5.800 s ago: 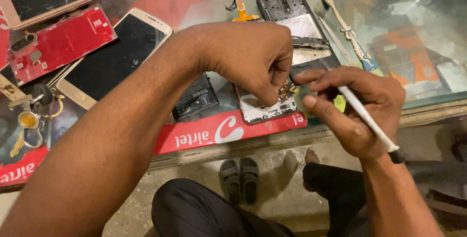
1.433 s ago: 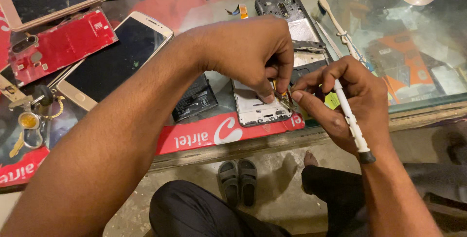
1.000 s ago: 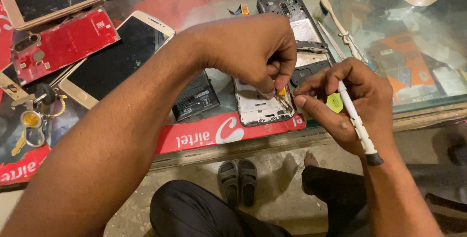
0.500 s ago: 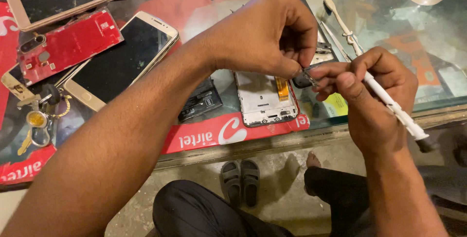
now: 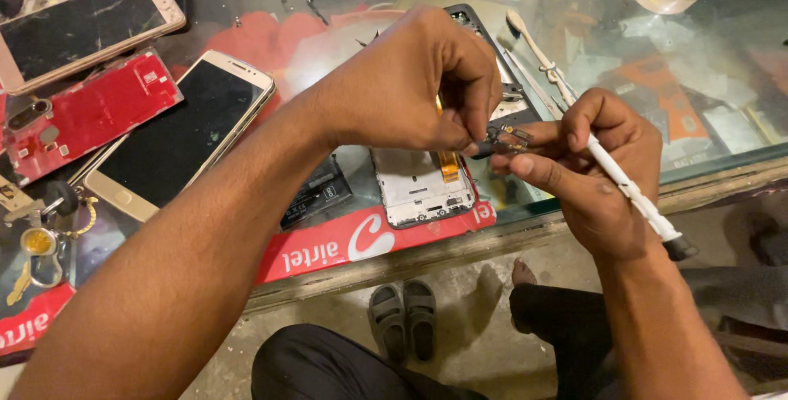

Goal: The person disassembles a smartphone on a glass workbench, peeling the battery away from the phone body by hand and using a spudger to pry at the battery and internal components. They set the battery aside, then continue prying and lifting small internal parts from the phone chassis with the spudger.

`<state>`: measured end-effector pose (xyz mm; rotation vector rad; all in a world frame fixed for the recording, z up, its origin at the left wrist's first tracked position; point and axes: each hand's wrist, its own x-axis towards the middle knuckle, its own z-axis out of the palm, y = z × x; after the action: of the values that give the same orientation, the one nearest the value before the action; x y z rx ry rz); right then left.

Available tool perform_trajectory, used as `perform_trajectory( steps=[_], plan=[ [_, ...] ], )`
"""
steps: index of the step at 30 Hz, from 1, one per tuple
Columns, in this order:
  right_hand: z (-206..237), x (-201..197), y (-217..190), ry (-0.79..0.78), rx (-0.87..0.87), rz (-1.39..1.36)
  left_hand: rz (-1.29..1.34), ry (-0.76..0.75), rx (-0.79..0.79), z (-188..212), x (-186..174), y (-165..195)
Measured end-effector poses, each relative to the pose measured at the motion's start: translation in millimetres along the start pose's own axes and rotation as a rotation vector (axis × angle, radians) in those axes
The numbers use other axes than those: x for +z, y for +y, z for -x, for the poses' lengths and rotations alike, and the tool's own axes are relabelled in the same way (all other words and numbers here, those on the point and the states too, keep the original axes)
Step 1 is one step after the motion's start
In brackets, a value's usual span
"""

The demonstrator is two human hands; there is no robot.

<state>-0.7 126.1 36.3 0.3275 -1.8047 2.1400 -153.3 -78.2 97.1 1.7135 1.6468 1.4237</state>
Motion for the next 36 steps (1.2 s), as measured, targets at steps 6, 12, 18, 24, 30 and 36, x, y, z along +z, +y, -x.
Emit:
perform_trajectory(
  steps=[6,12,18,24,30,36],
  plan=[
    [-2.2,1.9,0.1,0.055,0.021,0.121,-0.094,-0.041,-0.159,-2.1,3.0,7.9],
    [-1.7,1.3,0.2,0.086,0.019,0.159,0.108,-0.065,-0.294,-2.6,1.8,11.6],
    [-2.7,0.1,0.8,0.106,-0.003,0.136,0.028,-0.066,-0.261,-2.7,3.0,13.7],
    [-1.8,-0.8,2.8,0.105,-0.012,0.138,0.009,-0.084,-0.324,-5.3,3.2,17.0],
    [-2.1,-1.0,3.4,0.105,0.002,0.148,0.021,-0.090,-0.308,-4.4,2.5,17.4],
    [-3.1,1.2,3.4,0.143,0.010,0.129,0.052,-0.063,-0.251,-1.5,2.0,11.0]
  ],
)
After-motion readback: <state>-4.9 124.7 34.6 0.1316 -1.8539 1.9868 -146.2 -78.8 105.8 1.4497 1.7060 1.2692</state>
